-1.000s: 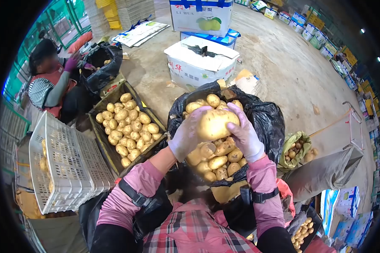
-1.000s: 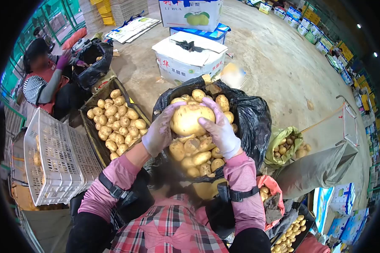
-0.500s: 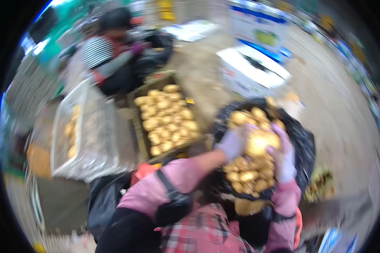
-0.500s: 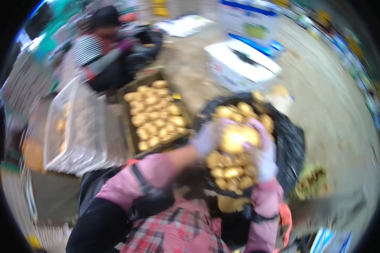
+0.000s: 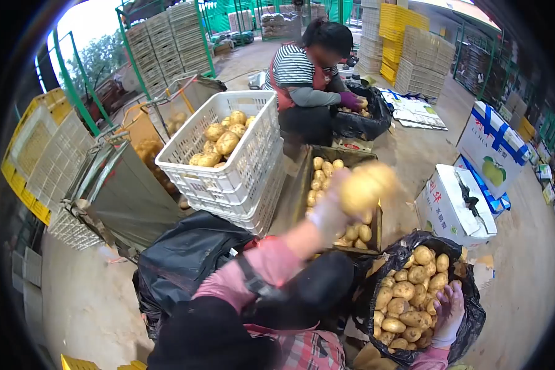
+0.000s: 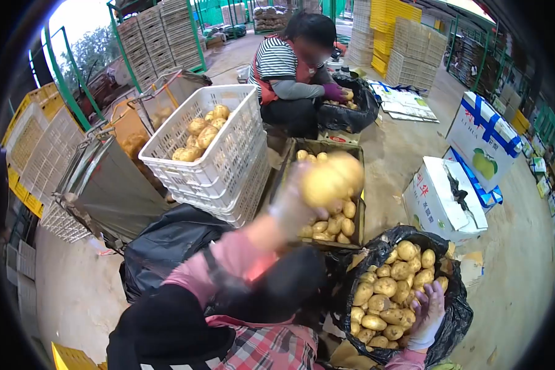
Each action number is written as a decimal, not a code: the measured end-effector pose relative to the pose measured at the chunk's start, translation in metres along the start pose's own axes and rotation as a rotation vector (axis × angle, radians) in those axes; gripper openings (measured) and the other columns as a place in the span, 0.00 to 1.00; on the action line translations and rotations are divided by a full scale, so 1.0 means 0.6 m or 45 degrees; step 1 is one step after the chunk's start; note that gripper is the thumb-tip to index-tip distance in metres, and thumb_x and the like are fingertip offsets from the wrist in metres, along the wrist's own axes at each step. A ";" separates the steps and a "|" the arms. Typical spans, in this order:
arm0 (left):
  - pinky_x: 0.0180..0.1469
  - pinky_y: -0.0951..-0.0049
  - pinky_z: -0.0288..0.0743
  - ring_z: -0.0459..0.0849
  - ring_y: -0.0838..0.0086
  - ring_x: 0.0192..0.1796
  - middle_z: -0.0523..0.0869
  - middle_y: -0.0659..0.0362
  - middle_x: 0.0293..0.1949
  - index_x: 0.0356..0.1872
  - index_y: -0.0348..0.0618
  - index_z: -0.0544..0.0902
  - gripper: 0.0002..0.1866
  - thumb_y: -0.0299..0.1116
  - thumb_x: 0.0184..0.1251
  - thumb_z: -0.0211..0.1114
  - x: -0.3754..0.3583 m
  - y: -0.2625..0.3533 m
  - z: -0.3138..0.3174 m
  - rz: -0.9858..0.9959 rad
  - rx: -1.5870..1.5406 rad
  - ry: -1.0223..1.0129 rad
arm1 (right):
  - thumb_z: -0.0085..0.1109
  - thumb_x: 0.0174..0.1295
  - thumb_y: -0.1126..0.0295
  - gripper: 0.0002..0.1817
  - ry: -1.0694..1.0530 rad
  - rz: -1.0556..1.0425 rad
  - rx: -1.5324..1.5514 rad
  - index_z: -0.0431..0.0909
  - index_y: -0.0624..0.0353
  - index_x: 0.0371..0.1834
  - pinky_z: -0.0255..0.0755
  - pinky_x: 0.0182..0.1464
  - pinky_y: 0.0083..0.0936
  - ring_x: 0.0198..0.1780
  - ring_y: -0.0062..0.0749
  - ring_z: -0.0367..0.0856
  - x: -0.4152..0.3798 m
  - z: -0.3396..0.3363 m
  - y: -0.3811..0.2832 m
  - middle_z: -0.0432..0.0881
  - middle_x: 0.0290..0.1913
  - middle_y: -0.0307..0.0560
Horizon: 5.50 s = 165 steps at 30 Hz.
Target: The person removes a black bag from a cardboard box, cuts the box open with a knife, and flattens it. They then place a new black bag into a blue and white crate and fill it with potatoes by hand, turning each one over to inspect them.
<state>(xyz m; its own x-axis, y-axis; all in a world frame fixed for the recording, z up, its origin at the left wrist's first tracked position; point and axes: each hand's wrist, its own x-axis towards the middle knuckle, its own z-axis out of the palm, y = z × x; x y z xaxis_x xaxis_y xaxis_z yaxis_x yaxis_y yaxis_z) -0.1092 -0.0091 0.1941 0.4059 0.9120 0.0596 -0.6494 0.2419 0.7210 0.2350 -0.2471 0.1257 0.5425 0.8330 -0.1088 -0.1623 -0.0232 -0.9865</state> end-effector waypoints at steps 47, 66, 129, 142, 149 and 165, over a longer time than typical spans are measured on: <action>0.47 0.69 0.77 0.79 0.77 0.42 0.82 0.69 0.47 0.60 0.56 0.76 0.17 0.42 0.73 0.62 0.054 -0.402 0.113 -1.275 0.655 -0.379 | 0.75 0.46 0.57 0.37 -0.489 0.399 -1.840 0.76 0.50 0.64 0.72 0.65 0.37 0.62 0.54 0.78 0.064 -0.063 0.160 0.74 0.66 0.59; 0.62 0.71 0.76 0.75 0.74 0.64 0.69 0.59 0.69 0.74 0.44 0.62 0.38 0.46 0.69 0.69 0.044 -0.335 0.194 -0.839 0.495 -0.942 | 0.77 0.47 0.79 0.44 -0.039 -0.310 -0.132 0.65 0.64 0.70 0.65 0.69 0.26 0.64 0.26 0.70 0.040 -0.012 -0.003 0.73 0.61 0.45; 0.47 0.75 0.83 0.86 0.74 0.47 0.83 0.54 0.55 0.73 0.36 0.65 0.28 0.27 0.73 0.54 0.044 -0.299 0.213 -0.774 0.487 -0.836 | 0.68 0.63 0.73 0.38 -0.081 -0.066 0.438 0.59 0.64 0.74 0.84 0.42 0.22 0.50 0.28 0.84 0.017 0.007 -0.024 0.77 0.59 0.49; 0.47 0.80 0.81 0.83 0.78 0.46 0.81 0.60 0.56 0.71 0.45 0.68 0.33 0.56 0.75 0.58 0.037 -0.313 0.210 -1.029 0.300 -0.750 | 0.64 0.67 0.71 0.27 0.319 -0.481 -0.368 0.69 0.66 0.68 0.77 0.39 0.15 0.38 0.17 0.83 0.010 0.042 -0.023 0.82 0.50 0.45; 0.60 0.68 0.77 0.82 0.68 0.57 0.81 0.55 0.57 0.69 0.41 0.69 0.42 0.50 0.58 0.77 0.025 -0.360 0.194 0.113 1.199 -1.025 | 0.49 0.78 0.58 0.21 0.276 -0.306 -0.073 0.77 0.64 0.60 0.76 0.29 0.16 0.26 0.18 0.81 0.009 0.044 -0.035 0.84 0.36 0.42; 0.32 0.74 0.83 0.86 0.73 0.36 0.87 0.58 0.41 0.59 0.50 0.77 0.31 0.65 0.73 0.52 0.194 -0.272 -0.251 -0.965 0.674 0.171 | 0.53 0.76 0.59 0.19 0.254 -0.015 -0.055 0.77 0.65 0.56 0.76 0.36 0.15 0.34 0.22 0.84 0.036 0.029 0.013 0.85 0.43 0.45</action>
<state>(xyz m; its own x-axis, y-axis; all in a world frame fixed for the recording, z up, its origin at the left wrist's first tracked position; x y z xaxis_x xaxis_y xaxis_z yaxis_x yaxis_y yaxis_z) -0.0526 0.1076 -0.0206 0.5019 0.6109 -0.6122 0.1495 0.6359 0.7571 0.2312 -0.2196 0.1176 0.6972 0.7076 -0.1150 -0.1220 -0.0410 -0.9917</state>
